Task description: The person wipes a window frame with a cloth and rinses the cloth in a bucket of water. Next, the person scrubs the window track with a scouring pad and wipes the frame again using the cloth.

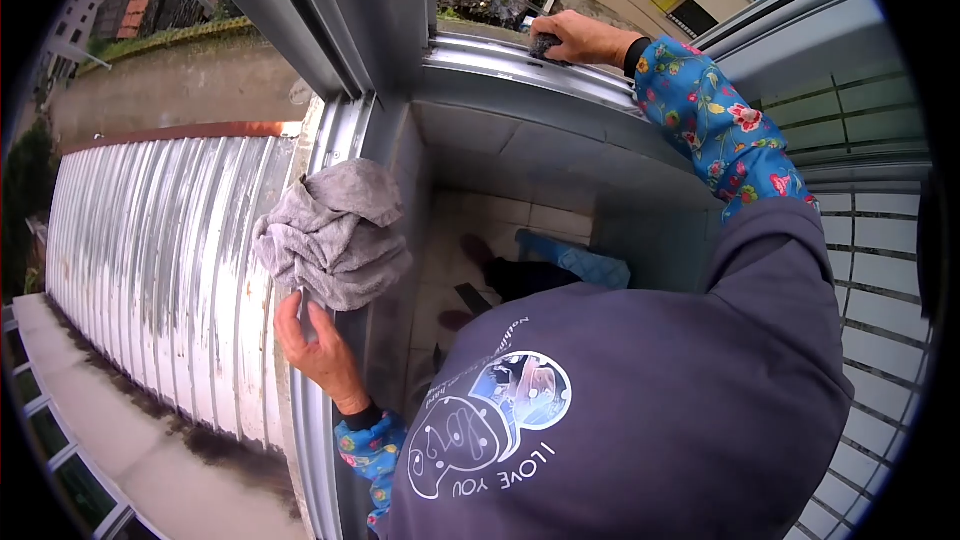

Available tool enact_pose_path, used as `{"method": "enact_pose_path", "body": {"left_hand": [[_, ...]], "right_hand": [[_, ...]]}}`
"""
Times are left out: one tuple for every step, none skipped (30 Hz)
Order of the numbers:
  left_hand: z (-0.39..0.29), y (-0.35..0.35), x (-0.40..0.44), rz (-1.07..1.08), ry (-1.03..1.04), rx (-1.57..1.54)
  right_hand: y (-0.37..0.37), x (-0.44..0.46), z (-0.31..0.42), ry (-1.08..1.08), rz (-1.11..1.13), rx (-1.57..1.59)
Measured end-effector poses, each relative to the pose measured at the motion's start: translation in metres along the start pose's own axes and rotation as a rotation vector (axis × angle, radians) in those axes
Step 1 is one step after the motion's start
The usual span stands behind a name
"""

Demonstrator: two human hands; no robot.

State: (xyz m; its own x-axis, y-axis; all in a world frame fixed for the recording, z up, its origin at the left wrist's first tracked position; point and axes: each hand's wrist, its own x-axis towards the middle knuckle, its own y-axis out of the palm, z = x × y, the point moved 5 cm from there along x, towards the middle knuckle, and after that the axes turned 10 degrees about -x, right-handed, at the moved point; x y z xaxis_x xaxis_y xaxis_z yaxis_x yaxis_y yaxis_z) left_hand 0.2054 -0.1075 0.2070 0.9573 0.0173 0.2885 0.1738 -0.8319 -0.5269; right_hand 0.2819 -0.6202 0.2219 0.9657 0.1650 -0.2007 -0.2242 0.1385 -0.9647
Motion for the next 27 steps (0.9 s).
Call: {"method": "enact_pose_path", "body": {"left_hand": [[0.0, 0.0, 0.0, 0.0, -0.004, -0.002], [-0.001, 0.0, 0.001, 0.001, -0.006, -0.005], [-0.002, 0.001, 0.001, 0.003, -0.008, -0.008], [-0.002, 0.001, 0.001, 0.001, -0.013, -0.014], [-0.003, 0.001, 0.001, -0.003, -0.018, -0.018], [-0.004, 0.0, 0.002, -0.004, -0.001, -0.002], [-0.004, 0.002, 0.002, -0.007, 0.015, 0.01], [-0.005, 0.003, 0.002, -0.005, 0.03, 0.021], [-0.006, 0.004, 0.001, -0.008, 0.043, 0.025], [-0.005, 0.006, 0.001, -0.016, 0.055, 0.029], [-0.006, 0.005, 0.001, -0.021, 0.069, 0.04], [-0.005, 0.0, 0.0, -0.02, 0.049, 0.038], [-0.005, -0.002, -0.001, -0.022, 0.029, 0.026], [-0.004, -0.001, -0.001, -0.037, 0.012, 0.009], [-0.001, -0.004, -0.002, -0.034, -0.002, -0.007], [0.003, -0.009, -0.004, -0.054, -0.047, -0.059], [0.008, -0.013, -0.006, -0.075, -0.092, -0.113], [0.012, -0.014, -0.008, -0.098, -0.14, -0.172], [0.012, -0.012, -0.008, -0.085, -0.138, -0.166], [0.012, -0.009, -0.005, -0.074, -0.133, -0.157], [0.012, -0.006, -0.002, -0.059, -0.128, -0.149], [0.009, -0.004, -0.001, -0.059, -0.078, -0.116], [0.002, -0.003, 0.0, -0.058, -0.028, -0.088], [-0.002, -0.001, 0.0, -0.057, 0.019, -0.057], [-0.001, -0.001, 0.001, -0.053, 0.031, -0.03], [-0.002, -0.001, 0.003, -0.068, 0.02, -0.012], [-0.002, -0.002, 0.002, -0.07, 0.009, 0.005]], "right_hand": [[0.004, 0.001, -0.003, -0.041, 0.003, -0.016], [0.009, 0.0, -0.006, -0.079, 0.006, -0.031], [0.011, 0.0, -0.005, -0.149, -0.039, -0.06], [0.013, 0.002, -0.007, -0.149, -0.035, -0.072], [0.013, 0.003, -0.004, -0.151, -0.03, -0.083], [0.013, 0.004, 0.002, -0.153, -0.024, -0.091], [0.011, 0.008, 0.007, -0.153, 0.002, -0.116], [0.009, 0.017, 0.015, -0.175, -0.056, -0.112], [0.01, 0.029, 0.025, -0.197, -0.113, -0.107], [0.01, 0.04, 0.031, -0.223, -0.171, -0.104], [0.013, 0.049, 0.03, -0.199, -0.177, -0.134], [0.017, 0.051, 0.03, -0.165, -0.182, -0.158], [0.017, 0.047, 0.031, -0.126, -0.205, -0.17], [0.017, 0.042, 0.023, -0.111, -0.162, -0.197], [0.022, 0.033, 0.014, -0.095, -0.121, -0.212], [0.024, 0.021, 0.004, -0.078, -0.081, -0.226], [0.019, -0.001, -0.003, -0.047, -0.021, -0.252], [0.019, -0.017, -0.01, -0.018, -0.01, -0.242], [0.021, -0.021, -0.009, -0.03, -0.048, -0.238], [0.02, -0.021, -0.006, -0.042, -0.089, -0.232], [0.02, -0.017, -0.005, -0.059, -0.108, -0.215], [0.021, -0.01, -0.003, -0.072, -0.123, -0.198], [0.02, -0.003, 0.0, -0.082, -0.137, -0.185], [0.016, 0.015, 0.016, -0.151, -0.215, -0.128], [0.018, 0.036, 0.023, -0.143, -0.211, -0.155], [0.021, 0.049, 0.026, -0.133, -0.213, -0.169], [0.022, 0.045, 0.021, -0.099, -0.195, -0.153]]}}
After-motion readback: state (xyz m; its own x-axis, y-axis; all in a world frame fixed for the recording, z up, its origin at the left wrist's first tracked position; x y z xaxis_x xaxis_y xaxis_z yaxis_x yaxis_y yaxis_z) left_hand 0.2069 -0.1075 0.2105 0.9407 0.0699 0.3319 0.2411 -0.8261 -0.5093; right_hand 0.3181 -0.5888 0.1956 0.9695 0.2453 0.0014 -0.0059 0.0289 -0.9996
